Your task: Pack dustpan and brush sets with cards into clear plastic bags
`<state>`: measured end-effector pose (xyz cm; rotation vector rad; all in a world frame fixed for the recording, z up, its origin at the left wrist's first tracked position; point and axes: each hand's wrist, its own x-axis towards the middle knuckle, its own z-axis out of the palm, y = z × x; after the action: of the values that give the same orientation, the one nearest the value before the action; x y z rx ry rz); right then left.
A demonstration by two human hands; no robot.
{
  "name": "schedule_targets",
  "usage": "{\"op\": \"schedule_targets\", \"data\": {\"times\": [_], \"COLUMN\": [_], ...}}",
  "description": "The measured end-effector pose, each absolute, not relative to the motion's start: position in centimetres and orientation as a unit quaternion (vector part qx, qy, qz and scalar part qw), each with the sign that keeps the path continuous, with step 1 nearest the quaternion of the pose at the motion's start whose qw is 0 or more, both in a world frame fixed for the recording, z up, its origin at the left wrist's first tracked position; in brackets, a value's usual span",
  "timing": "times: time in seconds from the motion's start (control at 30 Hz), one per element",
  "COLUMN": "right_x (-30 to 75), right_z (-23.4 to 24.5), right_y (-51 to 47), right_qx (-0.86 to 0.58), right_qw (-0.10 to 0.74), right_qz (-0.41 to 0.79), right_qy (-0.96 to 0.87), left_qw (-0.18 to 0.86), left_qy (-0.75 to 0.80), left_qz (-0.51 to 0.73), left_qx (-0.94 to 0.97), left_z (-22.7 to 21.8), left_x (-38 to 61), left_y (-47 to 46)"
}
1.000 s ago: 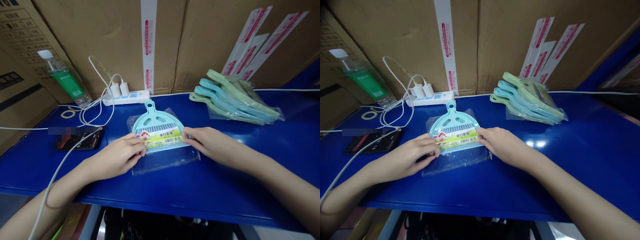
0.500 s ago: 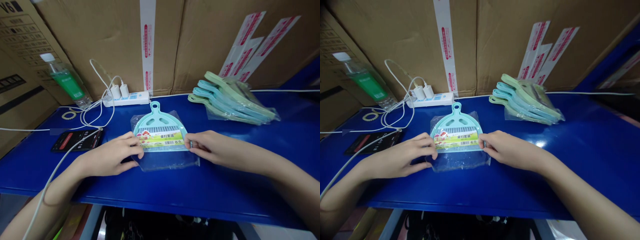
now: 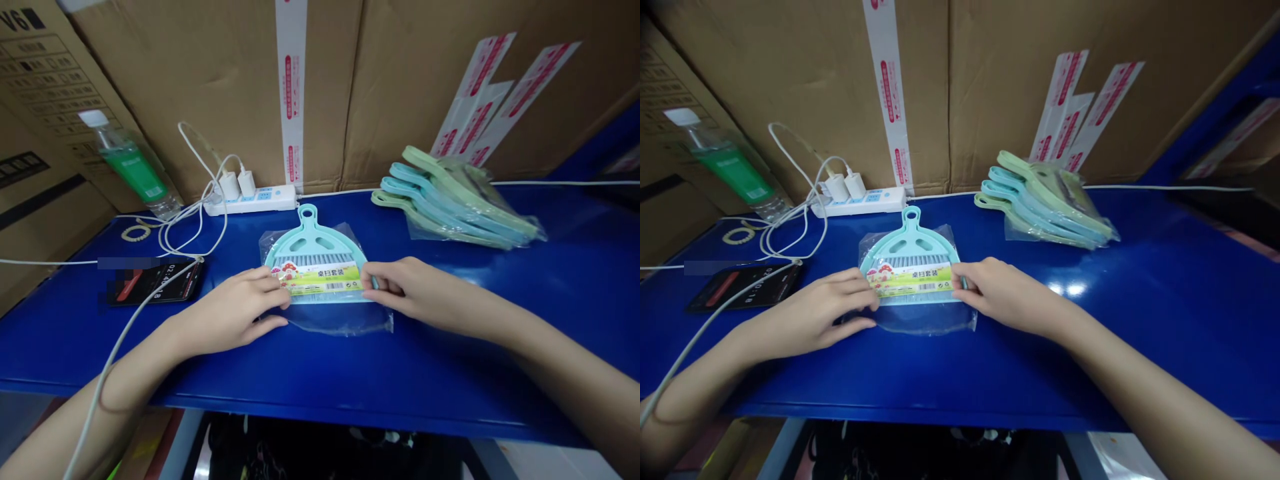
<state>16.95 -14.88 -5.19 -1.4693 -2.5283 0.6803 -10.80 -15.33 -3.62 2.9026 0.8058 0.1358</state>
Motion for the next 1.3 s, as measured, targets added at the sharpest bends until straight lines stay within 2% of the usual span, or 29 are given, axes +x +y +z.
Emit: {"op": "schedule_targets", "data": {"times": [0.23, 0.5, 0.67, 0.87, 0.93, 1.1, 1.3], "right_x": [17.1, 16.0, 16.7, 17.1, 17.1, 16.9, 16.5], "right_z": [-5.1, -5.3, -5.9, -5.4, -4.9, -4.1, -4.9], "right_y": [-14.9, -15.2, -14.9, -15.0, -15.2, -15.8, -16.2], "right_qx": [-0.489, -0.544, -0.513, -0.48, -0.473, -0.406, -0.358], "right_qw": [0.063, 0.049, 0.074, 0.044, 0.044, 0.113, 0.102], "right_qz": [0.248, 0.196, 0.23, 0.251, 0.228, 0.155, 0.119], "right_qy": [-0.834, -0.814, -0.824, -0.839, -0.85, -0.894, -0.921], "left_qw": [0.05, 0.076, 0.072, 0.074, 0.083, 0.105, 0.112], "left_qy": [0.264, 0.297, 0.298, 0.322, 0.32, 0.324, 0.327], "left_qz": [0.052, 0.081, 0.092, 0.146, 0.155, 0.159, 0.144], "left_qx": [0.962, 0.949, 0.947, 0.933, 0.931, 0.927, 0.927], "left_z": [-3.8, -4.5, -5.0, -5.2, -5.2, -5.4, -5.4], "left_x": [-10.8, -10.5, -10.3, -10.5, -10.6, -10.6, -10.7], "left_y": [-15.2, -15.1, -14.9, -14.8, -14.7, -14.5, -14.4]}}
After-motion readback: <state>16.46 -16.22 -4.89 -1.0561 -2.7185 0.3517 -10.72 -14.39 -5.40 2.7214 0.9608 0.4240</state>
